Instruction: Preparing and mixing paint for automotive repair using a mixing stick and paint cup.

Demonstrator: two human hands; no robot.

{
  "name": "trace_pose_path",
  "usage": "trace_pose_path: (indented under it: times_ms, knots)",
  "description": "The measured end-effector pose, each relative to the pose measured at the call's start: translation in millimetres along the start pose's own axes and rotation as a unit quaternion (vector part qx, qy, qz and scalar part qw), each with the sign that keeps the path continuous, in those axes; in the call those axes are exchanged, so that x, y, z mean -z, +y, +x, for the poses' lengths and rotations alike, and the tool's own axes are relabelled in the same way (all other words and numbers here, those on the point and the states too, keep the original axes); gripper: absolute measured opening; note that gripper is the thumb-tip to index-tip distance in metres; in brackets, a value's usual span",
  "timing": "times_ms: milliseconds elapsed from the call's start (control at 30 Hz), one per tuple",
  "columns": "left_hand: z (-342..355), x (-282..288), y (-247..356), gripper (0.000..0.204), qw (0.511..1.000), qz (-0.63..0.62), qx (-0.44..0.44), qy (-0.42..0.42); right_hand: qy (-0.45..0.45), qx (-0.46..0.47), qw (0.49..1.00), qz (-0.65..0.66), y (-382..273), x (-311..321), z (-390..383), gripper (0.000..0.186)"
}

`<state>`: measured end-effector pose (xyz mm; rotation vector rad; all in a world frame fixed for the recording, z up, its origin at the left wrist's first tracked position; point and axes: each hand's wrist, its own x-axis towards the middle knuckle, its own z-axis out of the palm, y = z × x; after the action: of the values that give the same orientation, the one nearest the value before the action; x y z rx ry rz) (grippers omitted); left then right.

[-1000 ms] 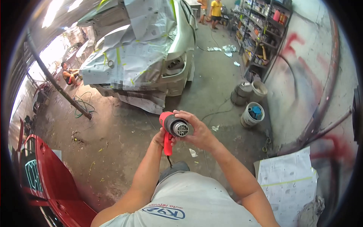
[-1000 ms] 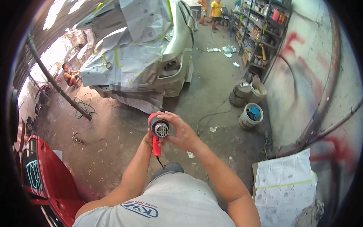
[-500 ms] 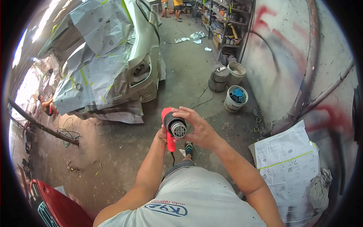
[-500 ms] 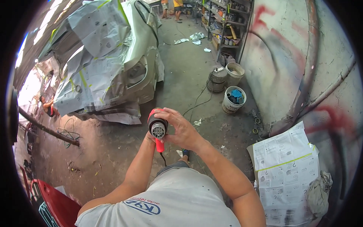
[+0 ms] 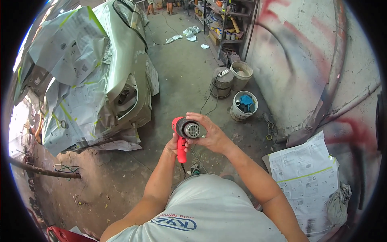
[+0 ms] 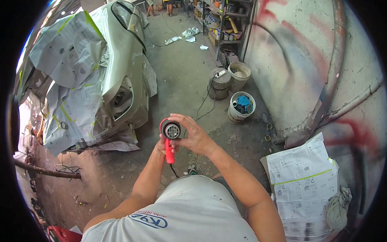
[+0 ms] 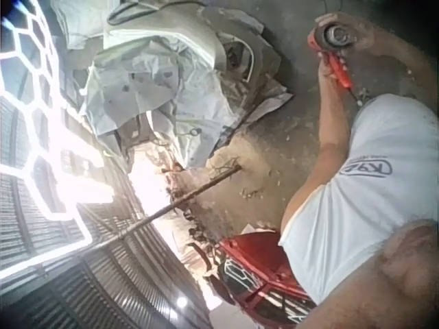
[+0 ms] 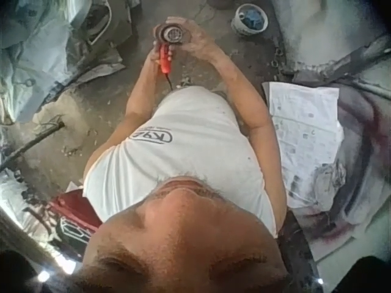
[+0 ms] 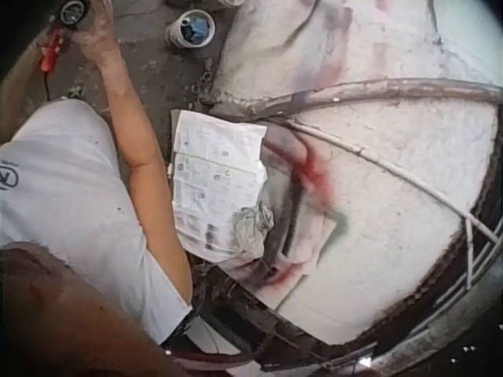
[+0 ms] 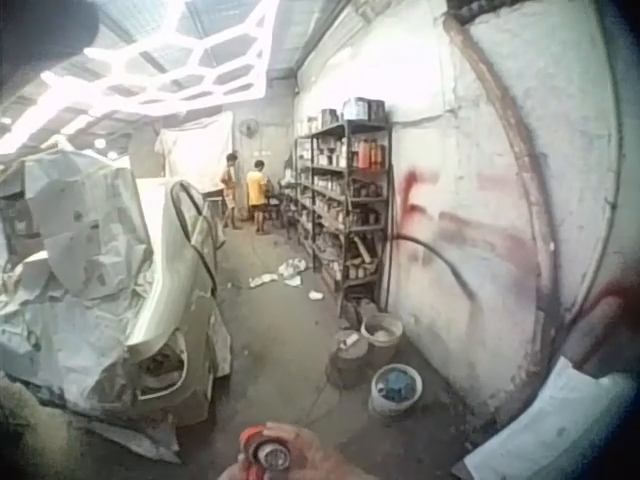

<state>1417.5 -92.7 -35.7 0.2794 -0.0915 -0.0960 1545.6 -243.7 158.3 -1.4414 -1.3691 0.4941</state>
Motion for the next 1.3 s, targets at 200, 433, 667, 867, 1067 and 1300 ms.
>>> trace_pose_path:
  times_ms: [200,433,667,867,1067,1300]
  knots:
    - [37,28,28,0.062,0.999,-0.003,0.027,0.044,-0.003,-0.029,0.998,0.056,53,30,36,0.066]
    - [106,40,60,0.063,0.990,0.047,-0.004,0.130,0.006,-0.086,0.990,0.116,159,87,55,0.084]
    - [218,77,117,0.060,0.986,0.056,-0.077,0.134,-0.132,-0.405,0.905,0.011,363,195,28,0.081]
    - [301,93,152,0.060,0.973,0.019,-0.153,0.172,-0.151,-0.479,0.858,-0.104,485,317,48,0.075]
    - [358,128,202,0.060,0.973,-0.005,-0.173,0.151,-0.028,-0.519,0.848,-0.107,580,387,115,0.062]
    - [399,206,254,0.068,0.986,-0.024,-0.139,0.089,0.022,-0.588,0.800,-0.115,685,402,163,0.059]
